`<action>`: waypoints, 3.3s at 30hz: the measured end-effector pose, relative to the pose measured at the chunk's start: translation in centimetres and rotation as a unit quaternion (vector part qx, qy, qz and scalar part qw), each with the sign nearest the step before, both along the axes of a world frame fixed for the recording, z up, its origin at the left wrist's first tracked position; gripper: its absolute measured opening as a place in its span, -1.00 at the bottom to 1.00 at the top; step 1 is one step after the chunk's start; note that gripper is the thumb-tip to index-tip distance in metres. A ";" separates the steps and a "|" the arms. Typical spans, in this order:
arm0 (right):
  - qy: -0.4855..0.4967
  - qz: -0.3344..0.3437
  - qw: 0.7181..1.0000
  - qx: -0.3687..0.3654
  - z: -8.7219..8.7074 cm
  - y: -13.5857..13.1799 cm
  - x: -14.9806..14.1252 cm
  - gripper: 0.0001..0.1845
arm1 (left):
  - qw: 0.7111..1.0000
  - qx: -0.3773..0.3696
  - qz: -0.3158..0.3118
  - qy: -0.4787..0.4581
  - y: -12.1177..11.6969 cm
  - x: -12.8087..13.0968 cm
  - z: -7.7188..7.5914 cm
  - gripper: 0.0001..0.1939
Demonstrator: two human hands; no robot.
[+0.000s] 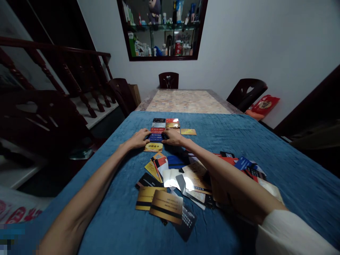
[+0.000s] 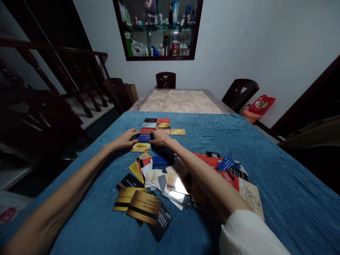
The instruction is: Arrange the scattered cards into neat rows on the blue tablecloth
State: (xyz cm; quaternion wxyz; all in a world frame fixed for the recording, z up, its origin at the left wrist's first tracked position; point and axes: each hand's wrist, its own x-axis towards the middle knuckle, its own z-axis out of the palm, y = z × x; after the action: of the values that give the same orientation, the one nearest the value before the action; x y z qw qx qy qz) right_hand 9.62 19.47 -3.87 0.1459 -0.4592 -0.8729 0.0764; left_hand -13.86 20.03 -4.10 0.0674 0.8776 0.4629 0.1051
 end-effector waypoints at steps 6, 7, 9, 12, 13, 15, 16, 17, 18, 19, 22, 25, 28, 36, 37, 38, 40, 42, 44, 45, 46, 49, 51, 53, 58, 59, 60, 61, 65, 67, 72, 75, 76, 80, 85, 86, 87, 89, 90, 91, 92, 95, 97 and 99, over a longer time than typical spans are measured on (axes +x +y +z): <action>-0.002 0.002 1.000 -0.005 0.1 0.0 0.0 -0.66 | 1.000 -0.001 -0.005 0.003 0.0 -0.2 0.1 -0.51; -0.002 0.003 1.000 -0.006 0.1 0.0 0.0 -0.65 | 1.000 0.002 -0.005 0.001 0.0 -0.3 0.0 -0.51; -0.002 0.005 1.000 -0.007 0.0 0.0 0.1 -0.64 | 1.000 0.007 -0.002 0.002 0.1 -0.4 -0.1 -0.51; -0.001 0.010 1.000 -0.007 -0.1 0.1 0.1 -0.63 | 1.000 0.012 0.003 0.013 0.3 -0.5 -0.2 -0.51; -0.001 0.012 1.000 -0.007 -0.1 0.1 0.1 -0.64 | 1.000 0.014 0.003 0.016 0.3 -0.5 -0.2 -0.52; -0.001 0.015 1.000 -0.007 -0.1 0.1 0.2 -0.64 | 1.000 0.017 0.001 0.019 0.4 -0.5 -0.3 -0.53; -0.002 0.016 1.000 -0.007 -0.1 0.1 0.2 -0.65 | 1.000 0.018 0.001 0.020 0.3 -0.4 -0.2 -0.54; -0.002 0.017 1.000 -0.007 0.0 0.1 0.2 -0.65 | 1.000 0.019 0.001 0.020 0.3 -0.4 -0.2 -0.54; -0.003 0.018 1.000 -0.007 0.0 0.1 0.2 -0.65 | 1.000 0.020 0.000 0.019 0.3 -0.4 -0.1 -0.55; -0.004 0.019 1.000 -0.006 0.0 0.1 0.2 -0.65 | 1.000 0.022 0.000 0.019 0.2 -0.3 -0.1 -0.55; -0.008 0.021 1.000 -0.004 0.1 0.1 0.2 -0.65 | 0.999 0.027 -0.002 0.021 0.1 -0.2 0.1 -0.57; -0.013 0.024 1.000 -0.001 0.2 0.1 0.1 -0.66 | 0.999 0.029 0.002 0.023 0.1 -0.2 0.1 -0.58; -0.022 0.028 0.999 0.005 0.1 0.1 0.0 -0.66 | 0.999 0.034 0.005 0.020 0.0 -0.2 0.1 -0.59; -0.042 0.039 0.998 0.026 -0.2 0.5 0.0 -0.61 | 0.998 0.052 0.009 0.032 -0.2 0.1 0.2 -0.64; -0.043 0.039 0.998 0.027 -0.3 0.6 0.0 -0.60 | 0.998 0.051 0.010 0.033 -0.2 0.1 0.2 -0.64; -0.042 0.038 0.998 0.026 -0.3 0.7 0.0 -0.60 | 0.998 0.051 0.012 0.033 -0.2 0.2 0.2 -0.63; -0.038 0.037 0.998 0.024 -0.3 0.8 0.1 -0.60 | 0.998 0.050 0.016 0.029 -0.2 0.2 0.2 -0.62; -0.034 0.036 0.999 0.021 -0.3 0.8 0.1 -0.62 | 0.998 0.050 0.016 0.026 -0.2 0.2 0.2 -0.61; -0.029 0.037 0.999 0.018 -0.2 0.8 0.1 -0.63 | 0.998 0.048 0.012 0.025 -0.2 0.1 0.2 -0.61; -0.027 0.038 0.999 0.017 -0.2 0.8 0.1 -0.64 | 0.999 0.047 0.010 0.025 -0.2 0.1 0.3 -0.60; -0.024 0.039 0.999 0.016 -0.1 0.8 0.1 -0.64 | 0.999 0.045 0.008 0.024 -0.2 0.0 0.3 -0.60; -0.018 0.043 0.999 0.014 0.0 0.7 0.2 -0.64 | 0.999 0.037 0.004 0.016 -0.3 -0.1 0.5 -0.60; -0.015 0.045 0.999 0.014 0.0 0.8 0.3 -0.64 | 0.999 0.034 0.003 0.009 -0.4 -0.2 0.5 -0.59; -0.011 0.047 0.999 0.013 0.0 0.8 0.4 -0.63 | 0.999 0.035 0.005 0.007 -0.4 -0.2 0.5 -0.59; 0.015 0.059 0.998 0.018 0.0 0.7 0.9 -0.62 | 0.999 0.039 0.008 0.006 -0.4 -0.2 0.4 -0.58; 0.025 0.062 0.998 0.021 0.1 0.6 1.1 -0.62 | 0.999 0.038 0.006 0.001 -0.4 -0.2 0.4 -0.59; 0.034 0.064 0.997 0.022 0.1 0.5 1.2 -0.62 | 0.999 0.037 0.005 -0.005 -0.4 -0.2 0.4 -0.59; 0.041 0.064 0.997 0.021 0.2 0.4 1.3 -0.62 | 0.999 0.034 0.004 -0.010 -0.4 -0.2 0.4 -0.59; 0.037 0.052 0.998 0.012 0.9 -0.2 2.0 -0.61 | 0.999 0.017 0.007 -0.032 -0.3 -0.3 0.4 -0.54; 0.037 0.051 0.998 0.022 1.2 -0.6 2.4 -0.65 | 0.999 0.006 0.013 -0.046 -0.4 -0.3 0.4 -0.51; 0.050 0.058 0.996 0.045 1.9 -1.7 4.0 -0.75 | 0.997 0.030 0.043 -0.050 -0.6 0.0 0.7 -0.49; 0.052 0.065 0.995 0.062 2.1 -2.6 5.1 -0.77 | 0.994 0.081 0.053 -0.058 -0.7 0.4 1.0 -0.55; 0.054 0.064 0.994 0.069 2.2 -3.0 5.5 -0.78 | 0.992 0.094 0.049 -0.064 -0.8 0.6 1.2 -0.57; 0.059 0.059 0.993 0.084 2.1 -4.5 6.9 -0.79 | 0.988 0.124 0.016 -0.087 -1.6 2.1 2.1 -0.63; 0.044 0.050 0.993 0.095 2.3 -7.0 9.2 -0.79 | 0.986 0.140 -0.042 -0.079 -3.6 4.8 3.3 -0.69; 0.041 0.047 0.993 0.097 2.4 -7.6 9.7 -0.79 | 0.986 0.138 -0.055 -0.075 -4.1 5.4 3.5 -0.70; 0.040 0.042 0.993 0.099 2.5 -8.3 10.3 -0.79 | 0.986 0.137 -0.065 -0.073 -4.6 6.0 3.6 -0.70; 0.036 0.036 0.994 0.101 2.6 -9.7 11.6 -0.79 | 0.985 0.136 -0.085 -0.069 -5.8 7.3 3.8 -0.71; 0.033 0.028 0.994 0.103 2.6 -10.4 12.3 -0.78 | 0.983 0.137 -0.099 -0.065 -6.4 7.9 3.9 -0.71; 0.029 0.020 0.994 0.102 2.6 -11.1 13.1 -0.78 | 0.982 0.139 -0.113 -0.059 -7.0 8.6 3.9 -0.71; 0.027 0.017 0.995 0.099 2.5 -11.7 13.8 -0.79 | 0.980 0.143 -0.129 -0.051 -7.7 9.2 4.0 -0.71; 0.029 0.008 0.994 0.105 2.2 -13.6 16.0 -0.79 | 0.975 0.147 -0.165 -0.016 -9.6 11.2 4.1 -0.70; 0.025 0.004 0.994 0.111 1.9 -14.7 17.4 -0.77 | 0.971 0.146 -0.191 0.010 -10.9 12.6 4.3 -0.71; 0.024 -0.001 0.993 0.119 1.7 -15.7 18.7 -0.78 | 0.966 0.139 -0.217 0.032 -12.2 13.9 4.4 -0.72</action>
State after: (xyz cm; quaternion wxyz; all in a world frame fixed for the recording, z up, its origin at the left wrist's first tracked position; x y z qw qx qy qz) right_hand 28.28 3.75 -2.16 0.2207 -0.4376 -0.8715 -0.0170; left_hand 0.09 7.84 0.34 -0.0491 0.9606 0.2441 0.1238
